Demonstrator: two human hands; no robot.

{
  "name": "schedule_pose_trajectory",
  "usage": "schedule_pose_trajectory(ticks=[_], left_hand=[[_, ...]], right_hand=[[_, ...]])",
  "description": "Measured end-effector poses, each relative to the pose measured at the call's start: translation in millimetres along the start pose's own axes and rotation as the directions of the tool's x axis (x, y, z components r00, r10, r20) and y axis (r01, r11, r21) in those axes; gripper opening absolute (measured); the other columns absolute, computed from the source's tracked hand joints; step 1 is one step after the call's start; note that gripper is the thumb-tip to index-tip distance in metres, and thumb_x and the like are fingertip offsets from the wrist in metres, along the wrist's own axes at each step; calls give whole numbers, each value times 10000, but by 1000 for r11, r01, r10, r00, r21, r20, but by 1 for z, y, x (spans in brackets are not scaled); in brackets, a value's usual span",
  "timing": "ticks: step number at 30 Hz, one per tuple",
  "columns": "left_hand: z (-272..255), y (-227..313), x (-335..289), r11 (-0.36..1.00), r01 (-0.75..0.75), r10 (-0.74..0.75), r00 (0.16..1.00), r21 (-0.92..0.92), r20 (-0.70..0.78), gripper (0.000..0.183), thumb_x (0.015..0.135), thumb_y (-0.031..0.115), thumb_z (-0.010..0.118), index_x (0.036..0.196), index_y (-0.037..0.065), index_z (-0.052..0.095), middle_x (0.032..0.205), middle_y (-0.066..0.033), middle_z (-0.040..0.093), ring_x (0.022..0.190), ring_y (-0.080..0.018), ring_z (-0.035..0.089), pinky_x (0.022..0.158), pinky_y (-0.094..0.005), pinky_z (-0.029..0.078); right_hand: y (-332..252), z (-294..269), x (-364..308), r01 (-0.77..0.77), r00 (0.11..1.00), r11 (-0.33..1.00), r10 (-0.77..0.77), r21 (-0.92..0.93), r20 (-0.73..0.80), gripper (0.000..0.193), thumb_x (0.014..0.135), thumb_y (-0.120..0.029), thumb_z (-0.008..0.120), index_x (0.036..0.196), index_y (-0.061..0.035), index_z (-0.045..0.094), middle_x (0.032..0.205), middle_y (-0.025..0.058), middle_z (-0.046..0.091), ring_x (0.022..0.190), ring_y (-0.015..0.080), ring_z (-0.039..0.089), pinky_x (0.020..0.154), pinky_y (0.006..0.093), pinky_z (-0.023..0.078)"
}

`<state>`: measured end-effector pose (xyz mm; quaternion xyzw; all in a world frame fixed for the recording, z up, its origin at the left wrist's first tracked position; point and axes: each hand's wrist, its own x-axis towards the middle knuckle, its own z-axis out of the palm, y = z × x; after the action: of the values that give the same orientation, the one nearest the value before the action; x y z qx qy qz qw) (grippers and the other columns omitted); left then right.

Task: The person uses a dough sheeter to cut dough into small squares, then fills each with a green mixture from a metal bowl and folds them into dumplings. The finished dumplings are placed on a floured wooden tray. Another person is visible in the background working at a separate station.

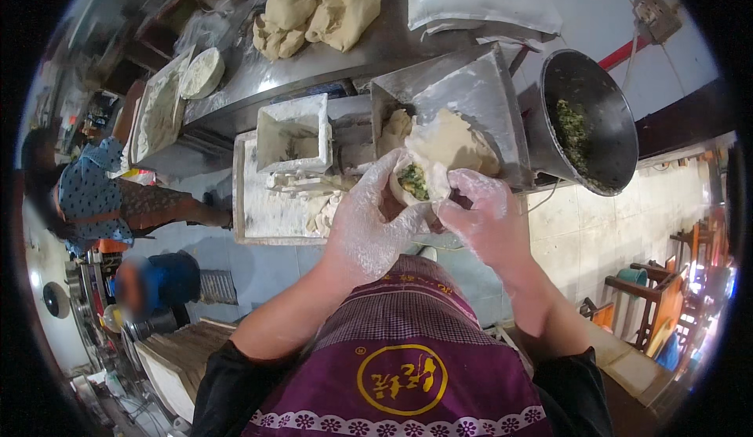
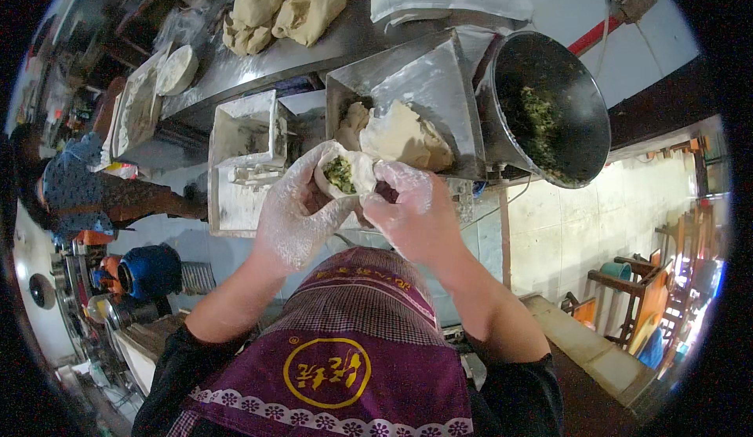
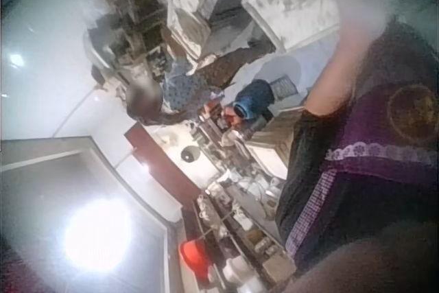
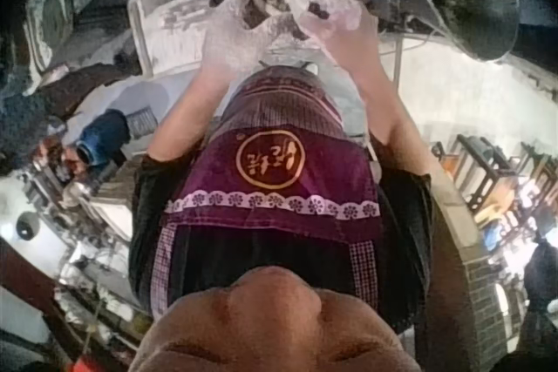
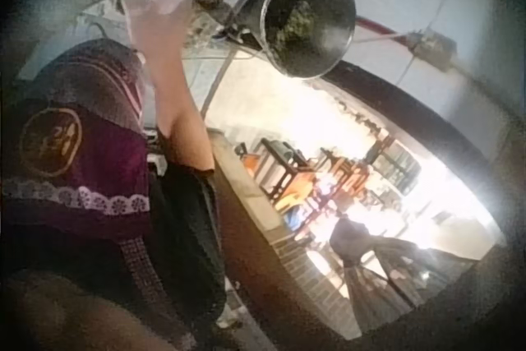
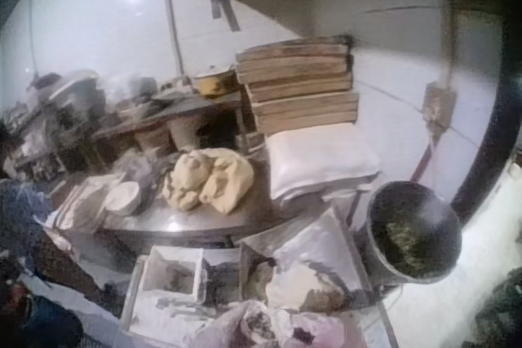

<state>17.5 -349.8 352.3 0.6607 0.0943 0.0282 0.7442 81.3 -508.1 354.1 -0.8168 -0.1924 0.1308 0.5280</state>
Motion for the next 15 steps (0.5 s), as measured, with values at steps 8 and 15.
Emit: schedule_pose_trajectory(ticks=[8,15], left_hand=[[9,2,20,873,208,-143,974,-442,176,589,814,-54,586,1382,-20,434,1280,-143,587,1107,-253,626,903,-336,534],[53,16,61,940,289,-257,949,-179,184,135,895,133,668,972,26,638,878,-35,667,730,-135,639,628,-269,522]], right_hand=[[20,-48,9,-214,977,804,166,554,136,313,843,-55,603,1142,31,634,947,91,667,785,166,637,697,287,506],[5,-107,31,141,988,973,-127,-182,88,243,877,-207,630,998,-9,699,952,112,683,853,185,643,768,308,490]])
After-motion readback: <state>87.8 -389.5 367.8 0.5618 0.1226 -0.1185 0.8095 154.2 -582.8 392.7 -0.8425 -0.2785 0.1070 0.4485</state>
